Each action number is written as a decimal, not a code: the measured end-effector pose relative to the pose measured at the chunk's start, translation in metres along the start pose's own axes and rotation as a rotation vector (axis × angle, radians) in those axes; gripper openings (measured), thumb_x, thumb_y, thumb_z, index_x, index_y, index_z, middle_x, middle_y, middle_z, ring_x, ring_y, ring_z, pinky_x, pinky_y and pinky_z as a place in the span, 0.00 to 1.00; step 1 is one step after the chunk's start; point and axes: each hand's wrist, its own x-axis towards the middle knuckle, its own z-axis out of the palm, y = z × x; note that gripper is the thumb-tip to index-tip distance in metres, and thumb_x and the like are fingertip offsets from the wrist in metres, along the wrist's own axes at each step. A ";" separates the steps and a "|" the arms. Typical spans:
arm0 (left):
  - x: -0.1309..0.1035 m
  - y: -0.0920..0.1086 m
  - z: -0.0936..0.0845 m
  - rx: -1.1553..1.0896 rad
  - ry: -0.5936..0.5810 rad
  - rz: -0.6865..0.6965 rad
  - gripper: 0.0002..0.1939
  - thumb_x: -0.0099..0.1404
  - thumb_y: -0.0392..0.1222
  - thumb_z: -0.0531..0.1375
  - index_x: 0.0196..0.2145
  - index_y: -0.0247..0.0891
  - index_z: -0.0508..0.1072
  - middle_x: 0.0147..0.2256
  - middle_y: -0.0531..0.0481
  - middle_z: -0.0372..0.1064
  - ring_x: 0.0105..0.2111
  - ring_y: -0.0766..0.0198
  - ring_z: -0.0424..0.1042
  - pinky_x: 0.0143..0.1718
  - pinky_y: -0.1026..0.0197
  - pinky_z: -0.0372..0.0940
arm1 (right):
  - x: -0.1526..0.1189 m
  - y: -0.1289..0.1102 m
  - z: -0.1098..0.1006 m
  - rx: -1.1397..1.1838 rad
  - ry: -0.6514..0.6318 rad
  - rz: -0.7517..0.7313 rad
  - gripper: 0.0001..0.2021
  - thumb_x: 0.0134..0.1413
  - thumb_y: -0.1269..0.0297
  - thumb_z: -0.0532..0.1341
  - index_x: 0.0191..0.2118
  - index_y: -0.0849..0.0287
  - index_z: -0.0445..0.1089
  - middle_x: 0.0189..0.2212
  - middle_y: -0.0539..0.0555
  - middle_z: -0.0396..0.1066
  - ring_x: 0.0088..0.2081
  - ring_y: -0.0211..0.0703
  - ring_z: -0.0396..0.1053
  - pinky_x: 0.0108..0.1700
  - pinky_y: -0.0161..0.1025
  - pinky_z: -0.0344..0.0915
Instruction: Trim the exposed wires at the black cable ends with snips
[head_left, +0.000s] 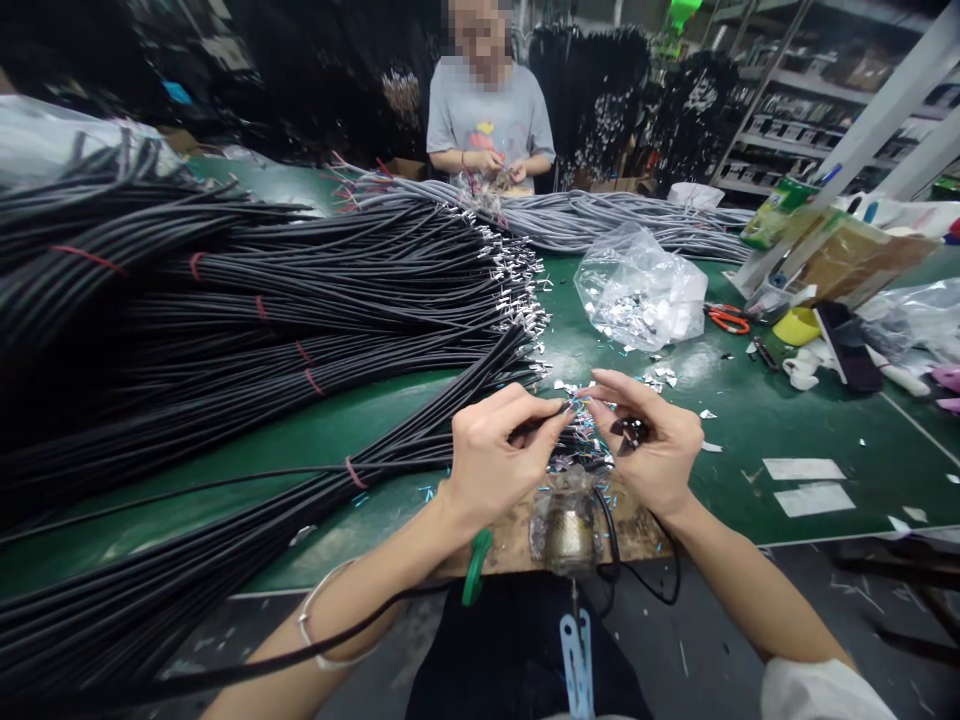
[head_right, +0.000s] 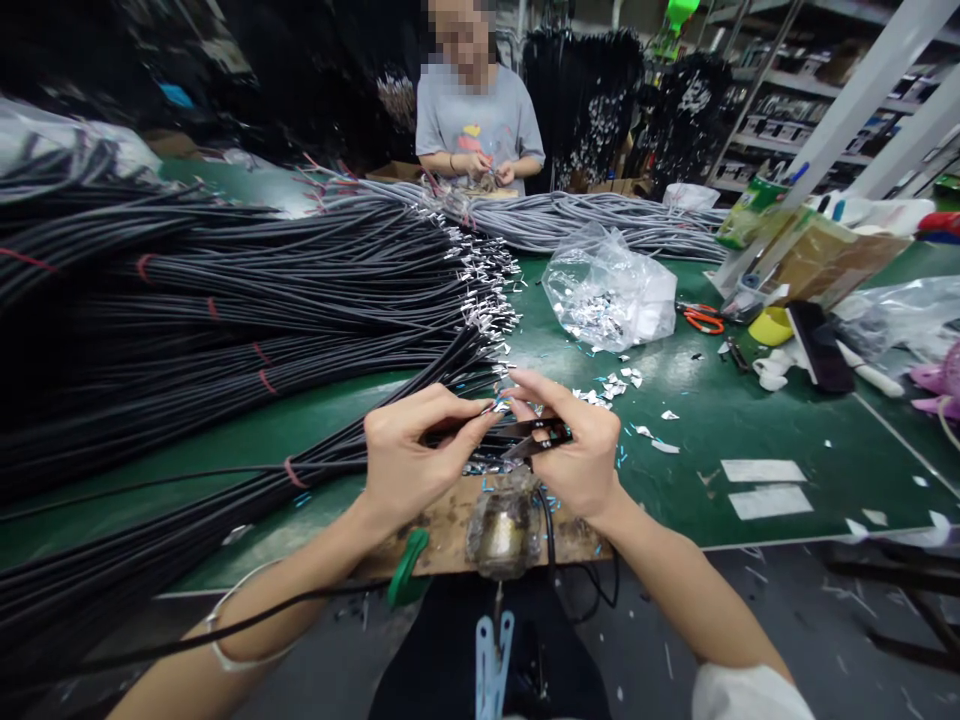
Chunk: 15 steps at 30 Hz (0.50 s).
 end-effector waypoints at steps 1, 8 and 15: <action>0.000 0.000 0.000 -0.001 -0.001 -0.002 0.03 0.58 0.35 0.62 0.28 0.33 0.76 0.21 0.53 0.68 0.17 0.74 0.61 0.19 0.68 0.55 | 0.000 0.000 0.000 0.002 -0.003 0.014 0.15 0.51 0.72 0.63 0.46 0.52 0.72 0.35 0.49 0.77 0.31 0.37 0.75 0.35 0.35 0.74; 0.002 -0.003 -0.001 -0.077 -0.092 -0.058 0.06 0.61 0.36 0.60 0.28 0.34 0.74 0.22 0.53 0.66 0.21 0.72 0.62 0.22 0.68 0.56 | 0.010 0.007 0.001 0.370 -0.152 0.337 0.11 0.48 0.68 0.65 0.40 0.56 0.74 0.31 0.50 0.76 0.29 0.34 0.72 0.28 0.30 0.69; 0.004 -0.004 -0.001 -0.099 -0.166 -0.114 0.10 0.62 0.38 0.58 0.26 0.33 0.74 0.20 0.54 0.63 0.20 0.73 0.60 0.21 0.68 0.54 | 0.013 0.005 -0.001 0.520 -0.212 0.461 0.15 0.49 0.63 0.65 0.45 0.57 0.73 0.36 0.53 0.77 0.15 0.25 0.58 0.14 0.27 0.58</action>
